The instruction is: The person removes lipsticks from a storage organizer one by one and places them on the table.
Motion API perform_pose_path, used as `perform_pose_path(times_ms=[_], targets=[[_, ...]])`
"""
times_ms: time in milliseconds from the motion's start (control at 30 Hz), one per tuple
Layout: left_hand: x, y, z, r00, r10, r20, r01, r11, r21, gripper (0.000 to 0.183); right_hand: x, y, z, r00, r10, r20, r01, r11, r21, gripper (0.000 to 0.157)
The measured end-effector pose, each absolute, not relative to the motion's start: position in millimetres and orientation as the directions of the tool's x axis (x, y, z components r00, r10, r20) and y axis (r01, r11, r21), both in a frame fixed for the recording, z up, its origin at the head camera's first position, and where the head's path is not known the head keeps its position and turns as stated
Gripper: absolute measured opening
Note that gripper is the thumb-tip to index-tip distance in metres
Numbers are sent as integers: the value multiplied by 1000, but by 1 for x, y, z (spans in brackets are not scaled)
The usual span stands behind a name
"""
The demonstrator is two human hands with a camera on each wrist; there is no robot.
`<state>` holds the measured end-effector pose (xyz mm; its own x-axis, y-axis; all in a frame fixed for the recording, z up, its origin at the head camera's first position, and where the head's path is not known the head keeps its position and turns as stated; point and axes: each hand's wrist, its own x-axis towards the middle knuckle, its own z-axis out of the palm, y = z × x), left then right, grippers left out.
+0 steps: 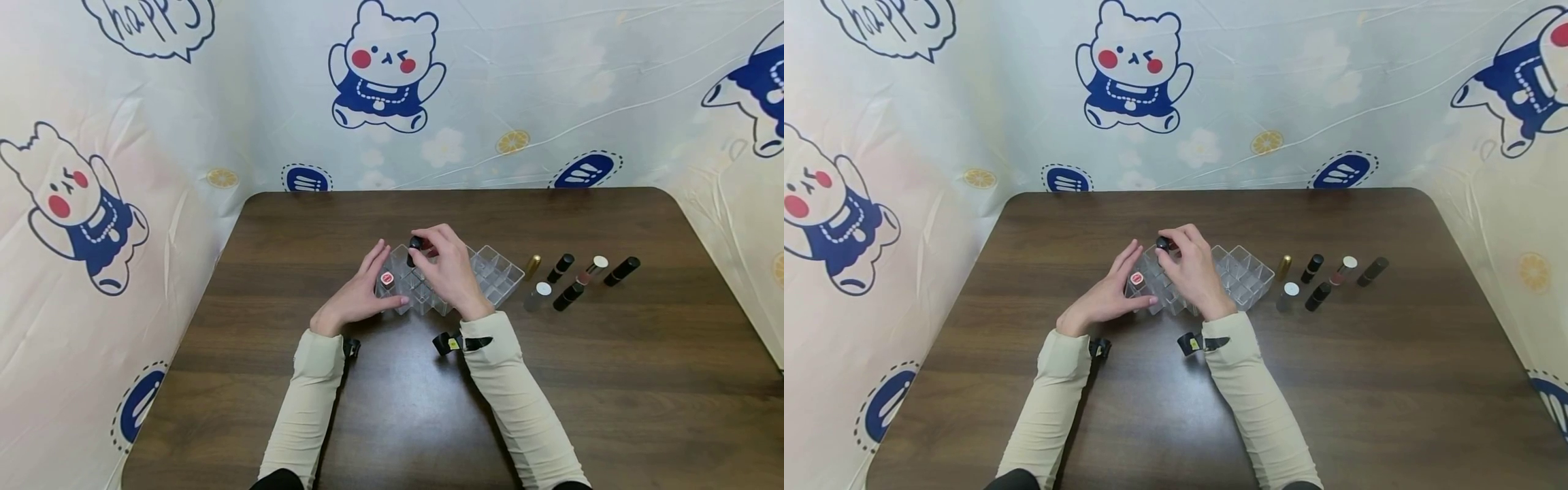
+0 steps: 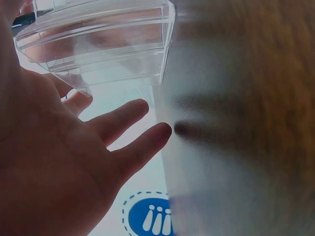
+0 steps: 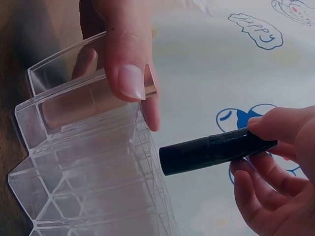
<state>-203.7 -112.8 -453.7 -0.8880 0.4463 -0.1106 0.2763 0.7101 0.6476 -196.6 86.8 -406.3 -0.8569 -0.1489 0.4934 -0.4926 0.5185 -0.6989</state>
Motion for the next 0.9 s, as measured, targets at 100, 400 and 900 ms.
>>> perform_pose_path(times_ms=[100,400,900], targets=[[-204,-113,-453,-887,447,-113,277,713,644,98,-197,88,-406,-855,-147,497,-494,518,-698,27],[-204,-113,-454,-889,446,-103,282,711,644,100,-194,93,-406,-846,-132,516,-507,498,-704,26],[-203,-113,-454,-887,448,-111,277,708,650,98,-190,105,-404,-843,-106,528,-504,500,-704,24]])
